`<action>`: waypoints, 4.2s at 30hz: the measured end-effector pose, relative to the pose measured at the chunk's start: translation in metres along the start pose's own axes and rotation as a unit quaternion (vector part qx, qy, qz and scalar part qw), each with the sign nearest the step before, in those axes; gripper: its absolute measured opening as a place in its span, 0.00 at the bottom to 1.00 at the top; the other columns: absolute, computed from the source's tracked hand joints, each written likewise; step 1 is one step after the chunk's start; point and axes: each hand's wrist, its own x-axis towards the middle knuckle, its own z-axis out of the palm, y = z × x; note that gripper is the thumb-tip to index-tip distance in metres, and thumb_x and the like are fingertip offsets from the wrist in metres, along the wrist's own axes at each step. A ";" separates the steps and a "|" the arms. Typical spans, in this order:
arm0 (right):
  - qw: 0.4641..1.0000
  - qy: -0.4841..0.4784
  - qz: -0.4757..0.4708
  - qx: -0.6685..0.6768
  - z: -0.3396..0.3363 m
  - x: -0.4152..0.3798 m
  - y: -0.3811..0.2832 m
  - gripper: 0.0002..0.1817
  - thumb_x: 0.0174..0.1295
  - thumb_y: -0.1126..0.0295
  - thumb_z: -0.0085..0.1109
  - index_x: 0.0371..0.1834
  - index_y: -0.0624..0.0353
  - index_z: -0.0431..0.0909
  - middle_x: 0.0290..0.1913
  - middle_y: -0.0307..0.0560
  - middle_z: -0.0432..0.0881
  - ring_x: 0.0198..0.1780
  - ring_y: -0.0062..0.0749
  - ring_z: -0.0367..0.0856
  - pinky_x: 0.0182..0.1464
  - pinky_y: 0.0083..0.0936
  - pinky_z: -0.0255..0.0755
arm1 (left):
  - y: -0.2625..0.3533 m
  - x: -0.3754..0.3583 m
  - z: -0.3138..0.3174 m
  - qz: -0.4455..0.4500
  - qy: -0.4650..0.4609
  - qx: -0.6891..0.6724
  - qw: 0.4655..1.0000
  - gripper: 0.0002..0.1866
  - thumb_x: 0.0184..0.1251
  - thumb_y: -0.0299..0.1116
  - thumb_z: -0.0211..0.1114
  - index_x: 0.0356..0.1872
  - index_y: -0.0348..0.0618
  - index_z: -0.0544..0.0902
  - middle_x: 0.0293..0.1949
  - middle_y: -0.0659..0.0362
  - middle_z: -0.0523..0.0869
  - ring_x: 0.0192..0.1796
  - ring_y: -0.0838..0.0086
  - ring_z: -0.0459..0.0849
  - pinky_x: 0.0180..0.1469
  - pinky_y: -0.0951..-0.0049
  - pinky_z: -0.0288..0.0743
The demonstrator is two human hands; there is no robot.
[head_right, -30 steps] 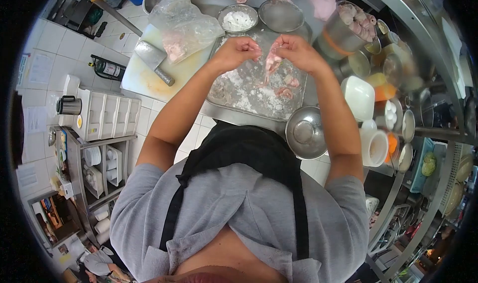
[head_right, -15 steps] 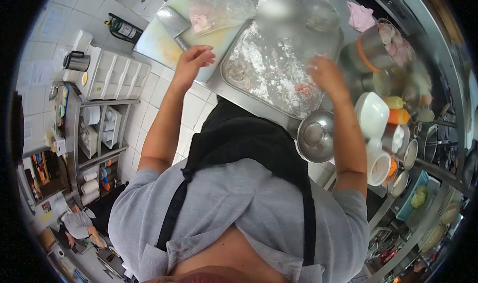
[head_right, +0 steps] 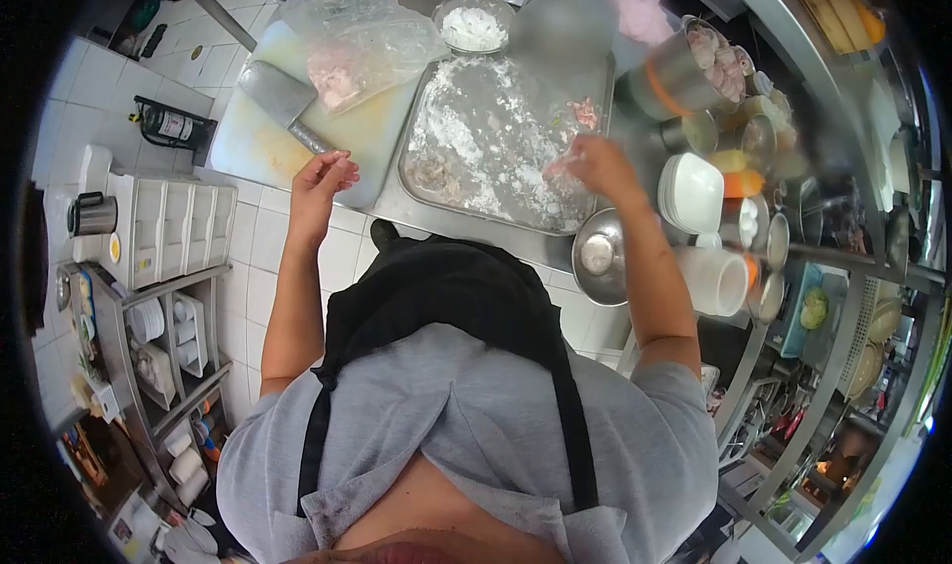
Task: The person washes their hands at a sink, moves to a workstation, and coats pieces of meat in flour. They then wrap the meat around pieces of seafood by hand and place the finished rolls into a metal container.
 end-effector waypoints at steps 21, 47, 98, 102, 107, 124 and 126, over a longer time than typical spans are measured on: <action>0.983 0.097 -0.142 0.066 -0.008 0.185 -0.201 0.22 0.64 0.65 0.70 0.61 0.56 0.83 0.57 0.54 0.87 0.58 0.45 0.85 0.61 0.34 0.76 | 0.015 0.034 -0.107 0.043 -0.016 -0.091 0.995 0.11 0.78 0.30 0.65 0.54 0.36 0.85 0.41 0.57 0.91 0.43 0.75 0.88 0.51 0.73 0.80; 0.989 -0.041 0.026 -0.141 0.105 0.346 -0.321 0.20 0.67 0.51 0.63 0.46 0.56 0.89 0.50 0.58 0.89 0.53 0.54 0.88 0.56 0.44 0.80 | 0.054 0.154 -0.158 0.121 -0.073 0.084 0.986 0.14 0.73 0.29 0.69 0.57 0.41 0.84 0.39 0.65 0.82 0.41 0.82 0.78 0.46 0.79 0.74; 0.923 0.354 -0.037 0.149 0.089 -0.021 -0.127 0.21 0.62 0.69 0.68 0.58 0.63 0.80 0.46 0.61 0.89 0.42 0.57 0.90 0.46 0.40 0.83 | 0.008 0.064 0.173 0.075 -0.316 0.086 0.942 0.05 0.71 0.26 0.72 0.40 0.36 0.85 0.35 0.60 0.90 0.37 0.80 0.86 0.41 0.77 0.80; 0.936 0.276 0.014 0.218 0.074 -0.042 -0.091 0.20 0.61 0.68 0.70 0.55 0.62 0.83 0.42 0.59 0.90 0.39 0.49 0.92 0.43 0.37 0.84 | 0.012 0.034 0.210 0.159 -0.273 0.154 0.936 0.07 0.69 0.27 0.73 0.37 0.35 0.84 0.32 0.60 0.89 0.35 0.82 0.85 0.38 0.77 0.79; 0.940 0.248 0.035 0.232 0.058 -0.054 -0.072 0.17 0.62 0.71 0.69 0.54 0.61 0.84 0.40 0.57 0.91 0.36 0.39 0.93 0.40 0.32 0.84 | 0.020 0.010 0.235 0.173 -0.244 0.194 0.934 0.06 0.68 0.28 0.73 0.38 0.35 0.87 0.30 0.61 0.89 0.33 0.83 0.85 0.36 0.77 0.79; 0.495 0.269 0.076 0.822 0.044 -0.057 -0.028 0.06 0.73 0.72 0.58 0.48 0.60 0.80 0.46 0.48 0.88 0.44 0.34 0.88 0.50 0.35 0.85 | 0.035 0.107 0.225 -0.027 -0.248 -0.095 0.964 0.01 0.73 0.25 0.60 0.39 0.41 0.79 0.39 0.54 0.88 0.40 0.69 0.90 0.46 0.65 0.87; 0.518 0.278 0.096 0.803 0.047 -0.061 -0.029 0.06 0.73 0.71 0.59 0.48 0.59 0.80 0.46 0.47 0.88 0.43 0.32 0.88 0.47 0.33 0.85 | 0.023 0.142 0.230 -0.015 -0.272 -0.093 0.958 0.03 0.73 0.25 0.59 0.42 0.40 0.80 0.38 0.53 0.88 0.41 0.67 0.90 0.45 0.66 0.87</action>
